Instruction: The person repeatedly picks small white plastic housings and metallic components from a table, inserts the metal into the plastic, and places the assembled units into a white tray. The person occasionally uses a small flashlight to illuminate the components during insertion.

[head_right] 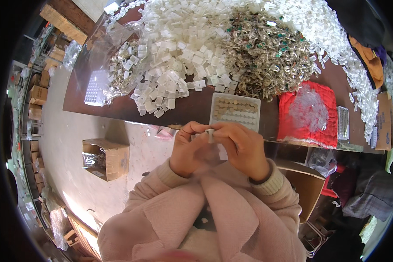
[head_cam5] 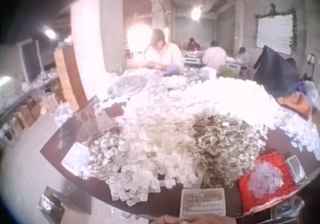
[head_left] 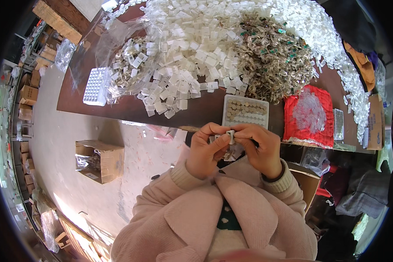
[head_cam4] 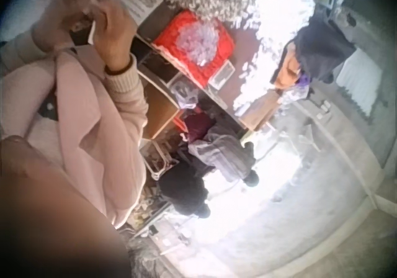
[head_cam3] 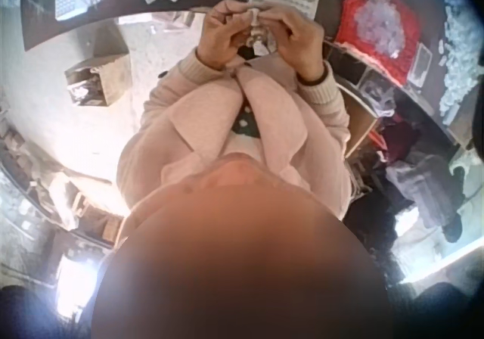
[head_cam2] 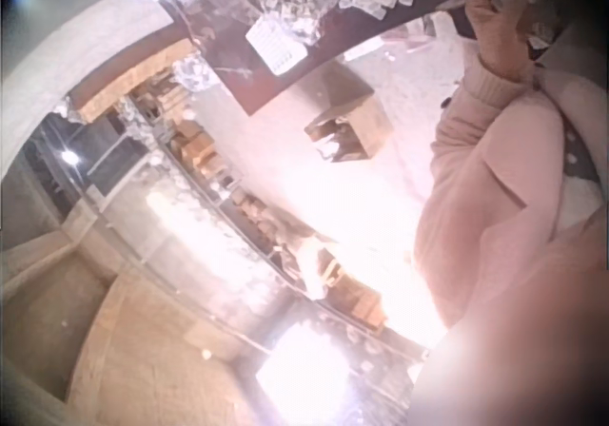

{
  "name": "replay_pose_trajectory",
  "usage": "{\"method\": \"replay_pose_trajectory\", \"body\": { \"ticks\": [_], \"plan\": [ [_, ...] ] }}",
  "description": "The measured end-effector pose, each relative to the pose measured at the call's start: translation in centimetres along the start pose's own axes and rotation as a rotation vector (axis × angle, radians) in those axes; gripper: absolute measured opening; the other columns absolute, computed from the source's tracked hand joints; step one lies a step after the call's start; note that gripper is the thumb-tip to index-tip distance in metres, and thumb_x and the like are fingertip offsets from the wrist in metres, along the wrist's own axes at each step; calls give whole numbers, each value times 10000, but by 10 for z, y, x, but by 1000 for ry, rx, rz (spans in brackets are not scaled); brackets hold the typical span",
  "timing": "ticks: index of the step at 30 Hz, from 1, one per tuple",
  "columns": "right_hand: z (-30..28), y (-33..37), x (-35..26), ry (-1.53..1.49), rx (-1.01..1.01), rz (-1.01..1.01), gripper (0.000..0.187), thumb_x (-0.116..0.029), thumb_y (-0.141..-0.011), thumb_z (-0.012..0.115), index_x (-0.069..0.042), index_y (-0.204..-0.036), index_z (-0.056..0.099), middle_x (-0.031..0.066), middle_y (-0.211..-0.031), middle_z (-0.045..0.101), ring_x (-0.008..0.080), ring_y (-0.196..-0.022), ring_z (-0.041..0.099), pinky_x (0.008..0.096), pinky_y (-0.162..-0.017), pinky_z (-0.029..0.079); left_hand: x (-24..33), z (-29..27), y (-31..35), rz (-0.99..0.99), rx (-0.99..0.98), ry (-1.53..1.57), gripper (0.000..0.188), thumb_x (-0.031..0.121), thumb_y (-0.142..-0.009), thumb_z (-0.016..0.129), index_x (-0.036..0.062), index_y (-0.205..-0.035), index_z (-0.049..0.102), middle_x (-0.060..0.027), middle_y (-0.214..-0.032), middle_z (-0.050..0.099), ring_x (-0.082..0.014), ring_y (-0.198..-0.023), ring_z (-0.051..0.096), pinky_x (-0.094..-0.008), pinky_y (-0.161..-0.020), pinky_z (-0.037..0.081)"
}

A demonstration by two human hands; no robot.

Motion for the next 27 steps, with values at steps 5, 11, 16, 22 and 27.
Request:
{"method": "replay_pose_trajectory", "body": {
  "ticks": [5,11,16,22,27],
  "plan": [
    [5,-43,0,152,-6,-53,173,-3,-859,656,-72,-1017,651,128,-994,690,288,-766,691,361,-664,545,86,1,0,454,159,-456,192,-26,-892,670,43,-1069,640,-11,-823,641,-49,-612,528,-167,-562,434],
    [39,-106,28,530,-129,-228,107,-97,-856,678,-51,-928,612,121,-876,586,338,-751,655,460,-627,514,234,20,-35,1439,435,-1734,295,-31,-837,712,21,-1122,655,-72,-1034,685,-134,-886,631,-240,-693,486],
    [70,-123,48,680,-212,-185,93,-70,-812,657,-33,-894,634,123,-894,587,346,-731,657,452,-628,527,205,5,-30,1521,358,-1686,283,-14,-819,724,2,-1097,674,-111,-1001,700,-185,-855,651,-273,-711,501],
    [77,-125,60,735,-214,-154,99,-42,-771,615,-28,-864,644,146,-924,616,350,-727,669,450,-606,526,108,-29,-25,713,176,-905,125,-24,-902,668,-10,-1022,699,-32,-880,687,-61,-787,623,-211,-694,489],
    [72,-124,63,803,-231,-144,107,-100,-817,628,-77,-919,650,98,-885,616,338,-738,662,456,-596,512,78,-39,-28,504,244,-828,122,29,-955,635,-31,-1056,668,-66,-960,693,-104,-793,651,-212,-663,496]
  ]
}}
Point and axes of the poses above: each hand's wrist, its own y-axis away from the middle knuckle, its own z-axis out of the palm, x = y × z, the point moved 3 cm from there along -y, towards the middle knuckle
